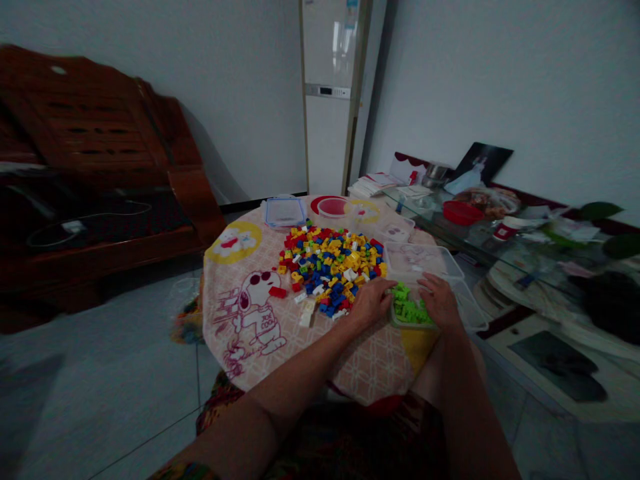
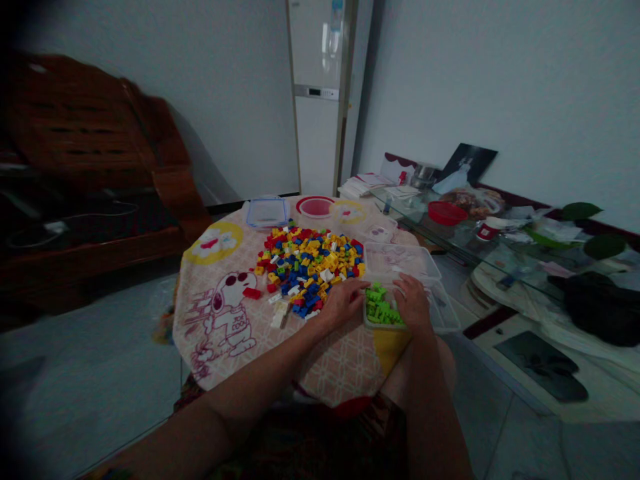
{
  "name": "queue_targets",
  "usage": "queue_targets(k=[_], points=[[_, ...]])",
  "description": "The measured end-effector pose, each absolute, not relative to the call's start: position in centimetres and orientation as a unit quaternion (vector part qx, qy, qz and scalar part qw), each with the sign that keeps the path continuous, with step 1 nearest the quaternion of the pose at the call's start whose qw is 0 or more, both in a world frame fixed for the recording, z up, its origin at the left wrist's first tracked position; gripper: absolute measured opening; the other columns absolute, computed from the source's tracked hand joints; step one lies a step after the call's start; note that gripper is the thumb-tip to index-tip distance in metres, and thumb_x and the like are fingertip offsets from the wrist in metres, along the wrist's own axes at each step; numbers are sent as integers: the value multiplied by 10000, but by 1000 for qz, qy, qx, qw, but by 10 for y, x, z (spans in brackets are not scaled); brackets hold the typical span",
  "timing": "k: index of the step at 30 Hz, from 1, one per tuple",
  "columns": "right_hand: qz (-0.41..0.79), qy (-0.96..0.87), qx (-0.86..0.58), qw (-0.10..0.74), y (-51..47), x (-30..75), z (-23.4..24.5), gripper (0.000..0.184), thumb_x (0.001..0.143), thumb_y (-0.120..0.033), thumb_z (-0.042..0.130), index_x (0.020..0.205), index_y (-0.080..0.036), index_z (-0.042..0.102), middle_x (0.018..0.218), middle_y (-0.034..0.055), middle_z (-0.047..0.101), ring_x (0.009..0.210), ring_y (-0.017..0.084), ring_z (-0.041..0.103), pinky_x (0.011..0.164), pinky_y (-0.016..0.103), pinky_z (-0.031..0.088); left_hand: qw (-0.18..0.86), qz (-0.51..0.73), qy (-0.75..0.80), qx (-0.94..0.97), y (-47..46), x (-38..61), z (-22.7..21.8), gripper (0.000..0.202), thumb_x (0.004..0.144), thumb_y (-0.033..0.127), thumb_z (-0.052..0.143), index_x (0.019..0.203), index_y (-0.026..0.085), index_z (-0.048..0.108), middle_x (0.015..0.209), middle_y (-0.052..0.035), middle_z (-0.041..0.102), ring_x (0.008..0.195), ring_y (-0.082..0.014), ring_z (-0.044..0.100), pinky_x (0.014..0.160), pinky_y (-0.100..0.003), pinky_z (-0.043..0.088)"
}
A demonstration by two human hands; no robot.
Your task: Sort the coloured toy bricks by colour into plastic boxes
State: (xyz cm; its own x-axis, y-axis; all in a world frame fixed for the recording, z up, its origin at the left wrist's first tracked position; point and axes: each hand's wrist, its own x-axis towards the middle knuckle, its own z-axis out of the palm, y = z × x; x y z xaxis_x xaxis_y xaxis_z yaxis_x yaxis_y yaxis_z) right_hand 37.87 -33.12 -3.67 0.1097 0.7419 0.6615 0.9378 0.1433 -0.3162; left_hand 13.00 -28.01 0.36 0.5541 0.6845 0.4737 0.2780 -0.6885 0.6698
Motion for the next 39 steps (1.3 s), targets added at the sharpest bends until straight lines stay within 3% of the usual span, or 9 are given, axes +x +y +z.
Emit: queue_targets(k=[6,12,16,30,36,39], points=[[-113,-652,-639,393,-330,380,-39,343,959,-437,494,981,-230,767,1205,146,731,1157,320,643,1063,558,487,214,381,442,783,-238,76,19,314,892,113,599,1167,140,749,1091,-109,770,904,-190,709,899,-318,556],[-129,-653,-632,396,-329,381,-40,329,943,-415,501,957,-227,770,1190,140,743,1129,310,656,1025,541,522,97,331,645,682,-200,1,18,289,911,217,616,1169,195,746,1140,-97,763,1086,-238,696,935,-319,518],[-128,-659,-632,387,-329,383,-40,303,938,-388,513,967,-228,769,1193,141,744,1133,308,657,1032,541,521,93,277,692,660,-195,-16,6,306,921,341,642,1181,207,733,1172,-106,757,1155,-271,673,942,-347,510],[-144,-653,-634,388,-331,379,-39,292,938,-380,514,961,-234,766,1195,128,744,1138,304,658,1029,534,529,126,321,685,641,-203,-11,3,282,868,269,707,1145,221,729,1168,-76,749,1109,-245,694,910,-334,520],[-126,-653,-644,379,-331,380,-38,301,931,-369,508,969,-220,767,1203,143,739,1145,314,649,1036,540,524,183,412,614,648,-211,10,6,144,888,274,707,1007,206,750,955,-62,756,878,-204,709,809,-322,544],[-119,-655,-645,375,-332,381,-36,288,924,-362,521,974,-223,768,1213,142,735,1157,313,647,1058,538,507,233,438,522,694,-225,38,4,108,873,223,718,977,209,740,942,-61,748,810,-182,691,787,-334,562]])
